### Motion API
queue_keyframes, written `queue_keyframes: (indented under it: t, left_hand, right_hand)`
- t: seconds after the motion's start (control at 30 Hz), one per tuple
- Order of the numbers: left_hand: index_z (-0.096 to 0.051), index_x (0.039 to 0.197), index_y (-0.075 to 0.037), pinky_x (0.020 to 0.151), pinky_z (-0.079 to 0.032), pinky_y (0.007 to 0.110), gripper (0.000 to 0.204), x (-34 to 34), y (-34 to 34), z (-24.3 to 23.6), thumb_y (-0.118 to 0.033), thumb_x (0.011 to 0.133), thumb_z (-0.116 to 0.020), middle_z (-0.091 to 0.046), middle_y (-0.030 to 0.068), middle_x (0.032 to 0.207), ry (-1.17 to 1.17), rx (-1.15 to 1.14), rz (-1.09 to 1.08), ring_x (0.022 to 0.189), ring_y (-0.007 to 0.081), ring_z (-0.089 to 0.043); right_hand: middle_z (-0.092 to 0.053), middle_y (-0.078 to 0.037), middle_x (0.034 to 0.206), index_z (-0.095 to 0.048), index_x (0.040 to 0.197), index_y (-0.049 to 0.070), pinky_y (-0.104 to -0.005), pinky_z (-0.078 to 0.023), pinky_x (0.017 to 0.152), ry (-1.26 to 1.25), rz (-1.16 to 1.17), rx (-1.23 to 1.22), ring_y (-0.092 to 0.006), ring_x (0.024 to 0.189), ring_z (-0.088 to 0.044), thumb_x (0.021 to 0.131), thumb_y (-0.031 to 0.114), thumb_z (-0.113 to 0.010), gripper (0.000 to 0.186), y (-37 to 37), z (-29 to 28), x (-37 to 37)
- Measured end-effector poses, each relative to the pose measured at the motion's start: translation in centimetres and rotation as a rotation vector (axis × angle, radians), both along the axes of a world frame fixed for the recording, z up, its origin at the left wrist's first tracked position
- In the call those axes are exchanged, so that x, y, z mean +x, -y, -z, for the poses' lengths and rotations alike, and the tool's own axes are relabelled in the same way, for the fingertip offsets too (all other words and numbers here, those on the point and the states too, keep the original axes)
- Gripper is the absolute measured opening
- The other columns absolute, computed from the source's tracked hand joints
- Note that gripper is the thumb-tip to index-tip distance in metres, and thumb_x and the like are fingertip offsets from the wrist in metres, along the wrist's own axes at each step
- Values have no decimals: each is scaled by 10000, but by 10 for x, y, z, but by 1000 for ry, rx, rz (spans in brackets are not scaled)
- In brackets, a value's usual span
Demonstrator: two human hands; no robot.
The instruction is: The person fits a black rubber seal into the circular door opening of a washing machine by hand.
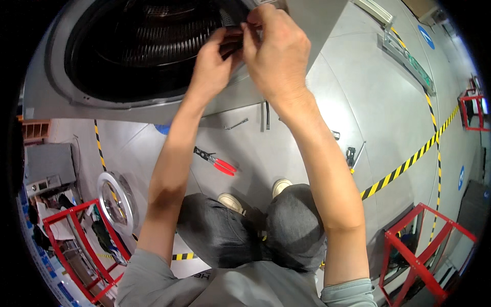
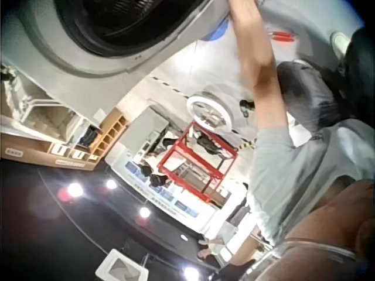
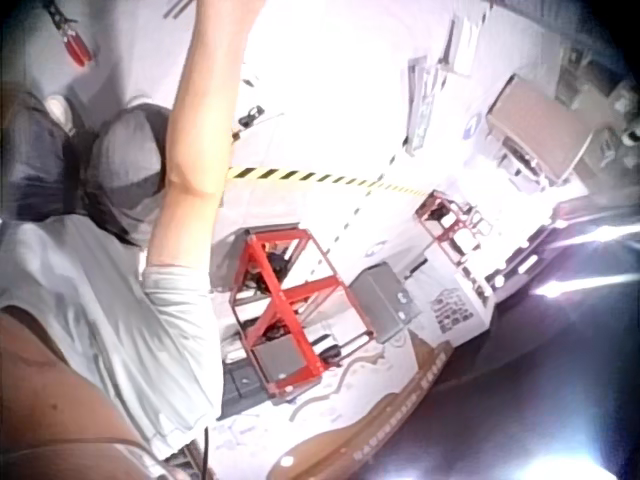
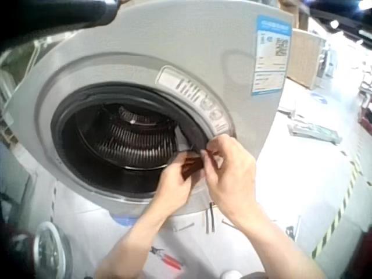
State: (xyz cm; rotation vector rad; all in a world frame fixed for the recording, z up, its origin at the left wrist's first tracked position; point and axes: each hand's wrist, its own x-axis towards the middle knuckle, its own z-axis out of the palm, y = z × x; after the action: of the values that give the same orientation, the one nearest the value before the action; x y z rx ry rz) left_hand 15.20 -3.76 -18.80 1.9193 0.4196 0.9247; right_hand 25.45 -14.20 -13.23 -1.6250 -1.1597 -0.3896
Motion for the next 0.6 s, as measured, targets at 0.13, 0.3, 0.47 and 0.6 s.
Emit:
queue_keyframes:
  t: [0.13,0.3,0.47,0.6]
  left_hand:
    - [-682,1004,-6,797,-550,421,171,11,6,7,-26,852,-757,-685,161,1005,25,208,-179,895,351,-687]
    - [-698,952,3,789,-538,413,108,10,-1,-1,12,847,-719,-656,147,963,70,373,-154,898,356,-660]
    - [-684,962,12,806,-516,395,95,-7,-23,-15,-45,890,-660,-642,132,963,-42,277,45,893,321,-653]
    - [-661,969,23,797,-513,362,112,-14,-30,-31,-68,904,-652,-638,131,971,-212,96,218,873,283,-652]
  right_hand:
    - [-748,-80,858,-674,957,6,-283,-553,715,-178,-25,-83,-169,774,-726,902,112,-761,148,4,-9,-5]
    - [-745,-79,856,-672,951,8,-289,-537,713,-174,-13,-97,-167,743,-699,906,125,-750,149,2,-11,-3]
    - [-732,-79,847,-663,933,3,-327,-541,726,-343,-97,-61,-190,743,-694,900,114,-731,134,2,-9,7]
    - [-724,-94,872,-657,957,-22,-313,-540,737,-422,-112,-52,-176,767,-680,886,132,-759,198,4,-8,11]
